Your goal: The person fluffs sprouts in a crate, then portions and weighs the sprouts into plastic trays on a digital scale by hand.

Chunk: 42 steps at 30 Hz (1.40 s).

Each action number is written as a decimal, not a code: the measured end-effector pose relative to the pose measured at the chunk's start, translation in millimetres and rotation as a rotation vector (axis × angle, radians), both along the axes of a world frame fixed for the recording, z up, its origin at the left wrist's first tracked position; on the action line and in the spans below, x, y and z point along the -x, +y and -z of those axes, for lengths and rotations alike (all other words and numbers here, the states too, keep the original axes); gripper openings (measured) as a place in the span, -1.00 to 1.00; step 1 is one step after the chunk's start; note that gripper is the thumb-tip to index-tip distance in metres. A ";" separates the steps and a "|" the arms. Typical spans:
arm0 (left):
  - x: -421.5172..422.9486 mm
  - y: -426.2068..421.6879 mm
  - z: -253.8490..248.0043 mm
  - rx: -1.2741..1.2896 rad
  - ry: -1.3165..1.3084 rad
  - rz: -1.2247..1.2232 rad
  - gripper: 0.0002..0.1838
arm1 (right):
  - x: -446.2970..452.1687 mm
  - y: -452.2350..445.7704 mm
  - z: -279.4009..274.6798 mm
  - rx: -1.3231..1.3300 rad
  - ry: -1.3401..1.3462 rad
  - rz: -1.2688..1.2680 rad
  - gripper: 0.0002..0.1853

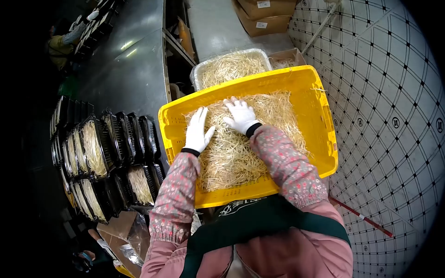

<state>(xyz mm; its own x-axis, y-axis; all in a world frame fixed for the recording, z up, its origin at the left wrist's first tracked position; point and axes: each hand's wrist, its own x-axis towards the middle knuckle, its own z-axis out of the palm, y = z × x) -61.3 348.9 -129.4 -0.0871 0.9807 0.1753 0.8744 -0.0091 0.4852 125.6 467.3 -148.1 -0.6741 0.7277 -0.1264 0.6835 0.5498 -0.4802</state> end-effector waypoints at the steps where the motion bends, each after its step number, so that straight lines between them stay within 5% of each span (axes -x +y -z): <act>1: -6.5 -9.9 27.3 0.152 -0.005 0.009 -0.31 | 3.3 -21.0 32.5 0.079 0.089 0.009 -0.25; 3: -26.3 -48.7 34.3 0.446 0.076 0.082 -0.30 | -14.8 -74.7 6.8 0.092 -0.119 -0.243 -0.24; 8: -27.8 -107.6 -53.3 0.813 -0.038 0.225 -0.35 | -77.2 -96.5 -19.3 0.455 0.068 -0.626 -0.29; 10: -6.0 -73.1 -57.2 0.742 -0.035 0.110 -0.49 | -60.7 -44.9 -23.4 0.613 0.219 -0.450 -0.46; 11: 5.6 -58.5 -36.2 0.497 -0.067 0.028 -0.50 | -51.2 -23.6 0.0 0.443 0.234 -0.325 -0.54; 12: 9.9 -29.3 -27.2 0.541 -0.105 -0.046 -0.51 | -32.8 3.4 -20.2 0.462 0.181 -0.164 -0.56; 14: 16.5 9.7 11.5 0.092 0.001 -0.008 -0.37 | -3.5 27.9 24.4 0.068 0.129 -0.061 -0.46; 16: 4.8 3.4 44.1 0.072 0.120 0.013 -0.31 | 8.4 -13.2 25.0 0.102 -0.011 0.114 -0.30; 18: -28.1 -45.6 33.8 0.381 0.175 0.059 -0.32 | -16.4 -83.4 10.2 -0.078 -0.166 -0.196 -0.17; 20: -42.9 -103.0 15.7 0.560 0.084 0.137 -0.27 | -53.5 -118.7 -21.5 0.163 -0.191 -0.497 -0.07; 23: -28.7 -103.2 -47.5 0.812 -0.014 0.152 -0.28 | -71.0 -85.2 -26.0 0.425 0.038 -0.717 -0.20; 24: -17.8 -93.9 -44.0 0.725 -0.047 0.103 -0.32 | -62.2 -54.5 -21.2 0.575 0.198 -0.684 -0.34; 25: -12.3 -66.9 -55.0 0.775 -0.026 0.005 -0.36 | -55.0 -27.7 -30.8 0.604 0.083 -0.477 -0.43; 26: -2.7 -46.3 -43.6 0.711 -0.029 -0.069 -0.39 | -45.1 -7.9 4.6 0.537 0.306 -0.314 -0.41; 28: 9.4 -13.4 -2.6 0.294 -0.089 -0.184 -0.45 | -15.6 34.4 0.9 0.384 0.194 -0.086 -0.33; 29: 18.0 -5.2 19.8 0.169 -0.027 -0.180 -0.39 | -5.0 43.6 22.4 0.324 0.046 -0.010 -0.25; 32: 11.3 -35.3 68.9 0.420 0.079 -0.247 -0.19 | -3.4 0.0 51.4 0.379 -0.053 0.124 -0.01; 35: -31.4 -108.8 30.3 0.585 0.024 -0.008 0.04 | -42.6 -80.7 -0.3 0.114 -0.174 -0.368 0.16; 37: -52.9 -148.7 -4.4 0.616 -0.025 0.053 0.25 | -74.8 -118.3 -20.9 0.167 -0.155 -0.533 0.30; 42: -65.6 -148.9 -15.9 0.706 0.100 -0.032 0.52 | -63.2 -127.7 -31.9 -0.001 -0.274 -0.496 0.33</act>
